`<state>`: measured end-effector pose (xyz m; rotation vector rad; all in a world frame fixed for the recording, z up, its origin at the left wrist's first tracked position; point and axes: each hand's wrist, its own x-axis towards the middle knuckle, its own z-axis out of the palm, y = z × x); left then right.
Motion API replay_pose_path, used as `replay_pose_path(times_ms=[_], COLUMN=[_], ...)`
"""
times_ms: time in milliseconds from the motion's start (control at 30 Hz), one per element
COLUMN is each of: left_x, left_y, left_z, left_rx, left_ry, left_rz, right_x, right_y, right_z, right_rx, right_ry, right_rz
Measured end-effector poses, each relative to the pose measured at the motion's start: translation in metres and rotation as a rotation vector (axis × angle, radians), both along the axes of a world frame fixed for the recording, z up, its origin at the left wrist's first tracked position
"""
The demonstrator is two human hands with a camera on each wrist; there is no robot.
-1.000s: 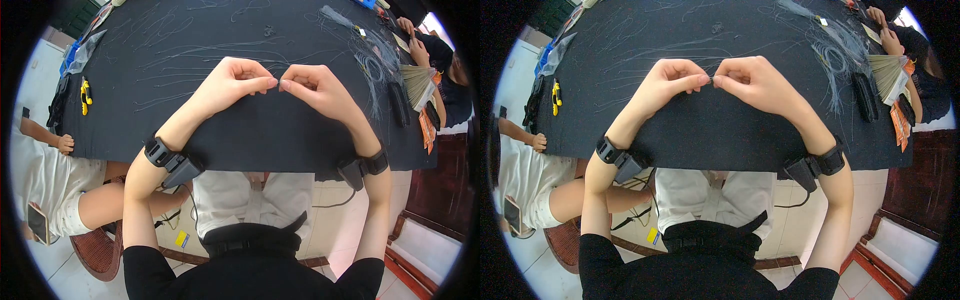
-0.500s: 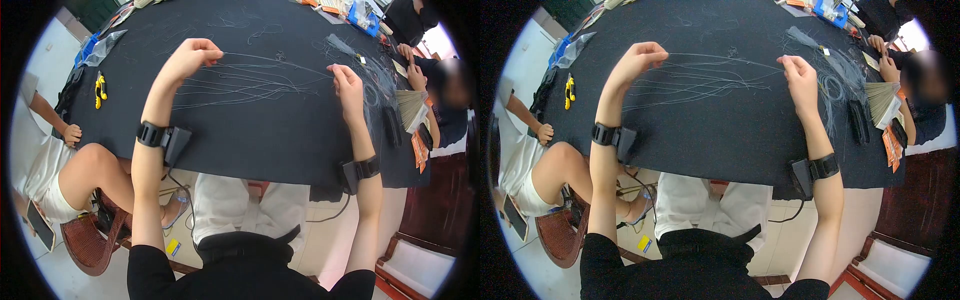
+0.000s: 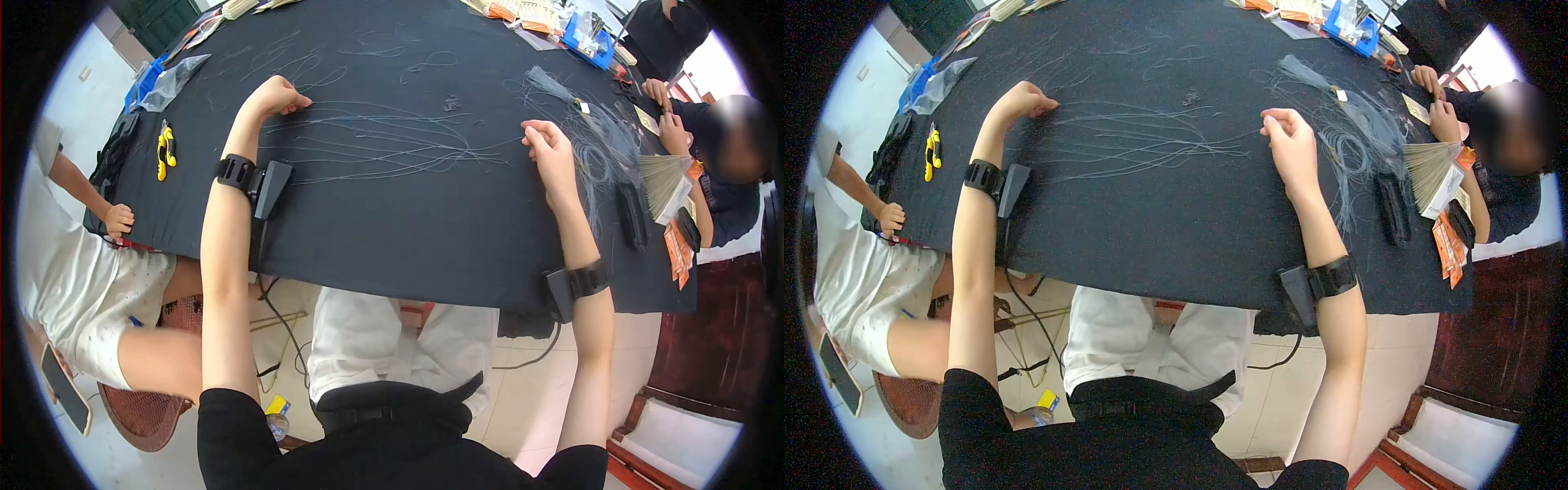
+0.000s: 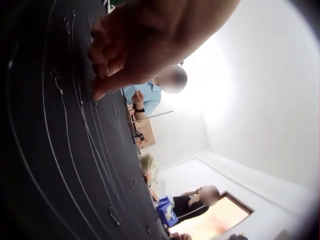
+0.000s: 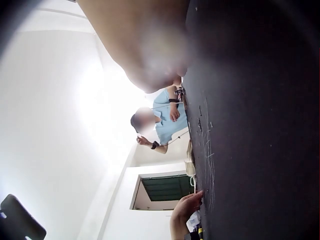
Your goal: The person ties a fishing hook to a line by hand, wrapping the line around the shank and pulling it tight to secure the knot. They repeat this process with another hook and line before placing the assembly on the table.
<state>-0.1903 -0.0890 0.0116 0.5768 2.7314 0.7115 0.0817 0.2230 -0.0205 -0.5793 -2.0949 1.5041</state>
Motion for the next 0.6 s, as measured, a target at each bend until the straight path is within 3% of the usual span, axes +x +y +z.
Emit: replay_pose_path(times_ms=[267,367,467,533,600], left_x=[-0.014,0.004,0.039,0.057,0.086], left_y=[-0.006,0.006,0.028,0.051,0.079], left_z=[0.007,0.02,0.044,0.057,0.057], left_rx=[-0.001,-0.394,-0.105,0.134,0.273], left_ry=[-0.065,0.423,0.5,0.315,0.202], left_rz=[-0.115,0.093,-0.107,-0.496,-0.653], right_x=[-0.002,-0.002,-0.003,-0.003,-0.003], right_y=[0.001,0.0,0.001,0.0,0.001], right_z=[-0.003,-0.002,-0.003,-0.004,-0.005], right_rx=[0.011,-0.003,0.014,0.021,0.022], right_ry=[0.012,0.02,0.036,0.019,0.02], right_rz=[0.002,-0.01,0.003,-0.006,-0.008])
